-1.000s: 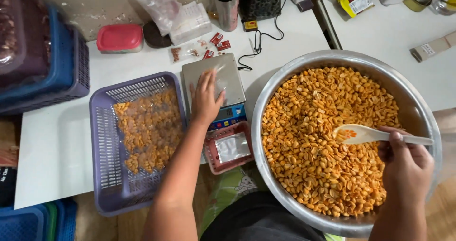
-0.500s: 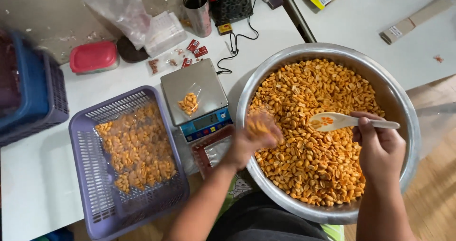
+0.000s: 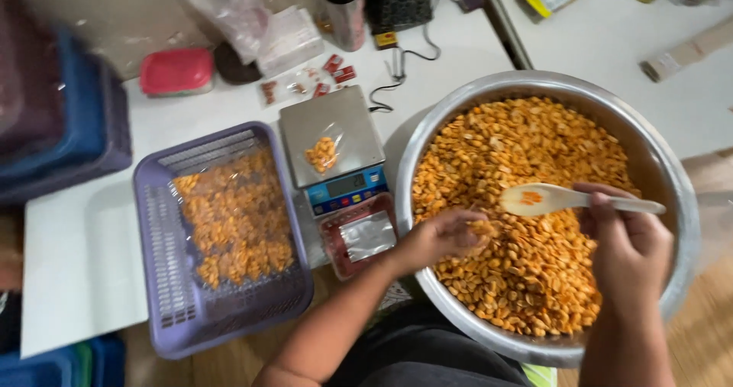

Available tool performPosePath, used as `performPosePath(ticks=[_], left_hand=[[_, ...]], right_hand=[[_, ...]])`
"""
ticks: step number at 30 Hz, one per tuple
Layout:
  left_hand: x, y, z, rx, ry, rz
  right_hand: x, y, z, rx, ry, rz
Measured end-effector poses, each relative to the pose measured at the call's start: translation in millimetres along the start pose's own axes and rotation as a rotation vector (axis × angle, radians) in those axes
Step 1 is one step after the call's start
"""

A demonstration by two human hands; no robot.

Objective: Packaging flavored peanuts by scooping them from a large bowl into small plastic bags, weighing them on a digital scale, and placing the bags into a basket.

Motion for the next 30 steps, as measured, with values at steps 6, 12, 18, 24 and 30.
performPosePath(ticks=[6, 12, 18, 24, 30], left_hand=[[23.6, -28.6, -170.4, 0.417, 0.162, 0.535], [20.5, -7.3, -251.0, 1.063, -0.707, 0.07], [-20.9, 22.2, -198.5, 1.308, -1.185, 0.552], [-13.0, 19.4, -169.6, 1.073, 0.036, 0.757], [-38.2, -8.3, -110.2, 0.656, 0.756, 0.188]], right_hand=[[45.3, -2.2, -24.8, 0.118, -0.033, 0.047], [58.4, 0.3, -39.5, 0.128, -0.033, 0.113], [81.7, 0.1, -46.4, 0.222, -0.02, 0.247], [76.9, -2.8, -42.3, 0.159, -0.01, 0.146], [81.7, -2.8, -41.7, 0.157, -0.091, 0.09]])
Point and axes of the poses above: each hand's wrist, its own y-axis away from the middle knuckle, its own z-axis out of the palm, x = y × z, the point moved 5 cm from there along -y, towards the middle knuckle, and after that the axes turned 7 degrees about y, right-handed, at the moved point
